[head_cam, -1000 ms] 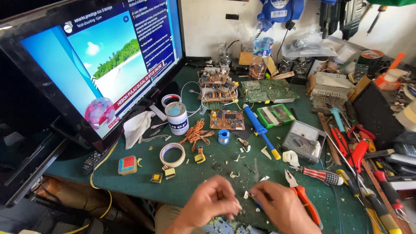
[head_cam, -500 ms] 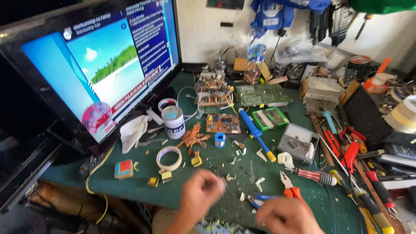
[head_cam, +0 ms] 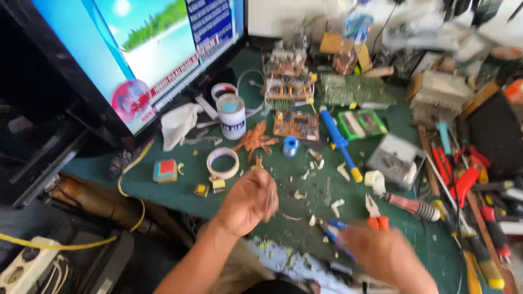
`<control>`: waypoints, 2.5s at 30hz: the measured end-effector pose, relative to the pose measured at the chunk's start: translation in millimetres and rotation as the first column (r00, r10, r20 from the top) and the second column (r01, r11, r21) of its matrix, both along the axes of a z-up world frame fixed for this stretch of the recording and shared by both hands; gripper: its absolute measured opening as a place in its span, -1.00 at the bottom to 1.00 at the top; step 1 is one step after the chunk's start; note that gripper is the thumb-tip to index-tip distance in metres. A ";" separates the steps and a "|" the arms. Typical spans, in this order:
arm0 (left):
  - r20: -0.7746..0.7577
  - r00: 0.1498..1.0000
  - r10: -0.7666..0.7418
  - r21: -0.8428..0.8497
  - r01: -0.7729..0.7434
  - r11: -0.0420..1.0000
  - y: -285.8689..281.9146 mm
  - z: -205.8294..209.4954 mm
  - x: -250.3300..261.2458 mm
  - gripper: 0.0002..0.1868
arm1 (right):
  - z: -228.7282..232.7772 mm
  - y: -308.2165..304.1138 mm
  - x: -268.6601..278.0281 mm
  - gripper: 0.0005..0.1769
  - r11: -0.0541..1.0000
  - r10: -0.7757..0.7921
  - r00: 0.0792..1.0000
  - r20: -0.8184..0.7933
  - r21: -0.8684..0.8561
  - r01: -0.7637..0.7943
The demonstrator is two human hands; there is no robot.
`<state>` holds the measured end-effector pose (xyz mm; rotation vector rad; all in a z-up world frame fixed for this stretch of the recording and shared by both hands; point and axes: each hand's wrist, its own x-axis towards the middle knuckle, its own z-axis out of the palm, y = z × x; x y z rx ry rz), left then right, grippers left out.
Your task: The person works on a small electronic component at a cluttered workbench, using wire cutters to trim wires and a utility knife to strip insulation. They handle various small parts and wires, occasionally picking up and manipulating a small white plastic piece.
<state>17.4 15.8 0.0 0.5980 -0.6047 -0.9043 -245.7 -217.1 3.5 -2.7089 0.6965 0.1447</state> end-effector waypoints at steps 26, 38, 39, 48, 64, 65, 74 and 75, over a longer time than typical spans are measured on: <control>0.590 0.739 0.325 0.069 -0.447 0.892 -27.6 -1.9 -56.4 -0.62 | 46.6 46.1 44.2 -0.87 0.630 -0.429 0.813 0.394 0.775 -0.043; 0.262 0.910 0.321 0.277 -0.390 0.878 -28.7 -20.7 -49.4 -0.77 | 57.5 54.0 30.0 -0.95 0.932 -0.042 0.690 0.722 0.277 -0.233; 0.084 0.955 0.285 0.287 -0.297 0.911 -29.5 -21.5 -50.1 -0.78 | 56.3 53.6 29.7 -0.94 0.930 -0.087 0.701 0.707 0.311 -0.198; -0.308 0.946 -0.098 0.256 0.182 0.949 -20.5 -60.9 -44.8 -0.69 | 42.7 46.7 13.3 -0.89 0.924 -0.286 0.686 0.669 0.381 0.013; 0.424 0.904 0.055 0.275 -0.186 0.943 -12.6 -37.2 -48.8 -0.78 | 73.2 44.3 3.1 -0.94 0.993 -0.102 0.612 0.784 0.113 0.021; 0.425 0.904 0.056 0.274 -0.187 0.943 -11.8 -32.9 -49.2 -0.78 | 74.2 43.5 4.6 -0.94 0.993 -0.101 0.611 0.785 0.113 0.020; 0.885 0.406 0.228 0.016 -0.516 0.856 -17.2 -18.1 -48.6 -0.87 | 73.0 57.4 9.8 -0.87 0.998 0.069 0.635 0.769 -0.059 -0.037; 0.907 0.324 0.267 -0.022 -0.598 0.801 -19.3 -25.6 -46.0 -0.88 | 71.5 64.5 11.1 -0.88 0.970 0.179 0.568 0.803 -0.049 -0.236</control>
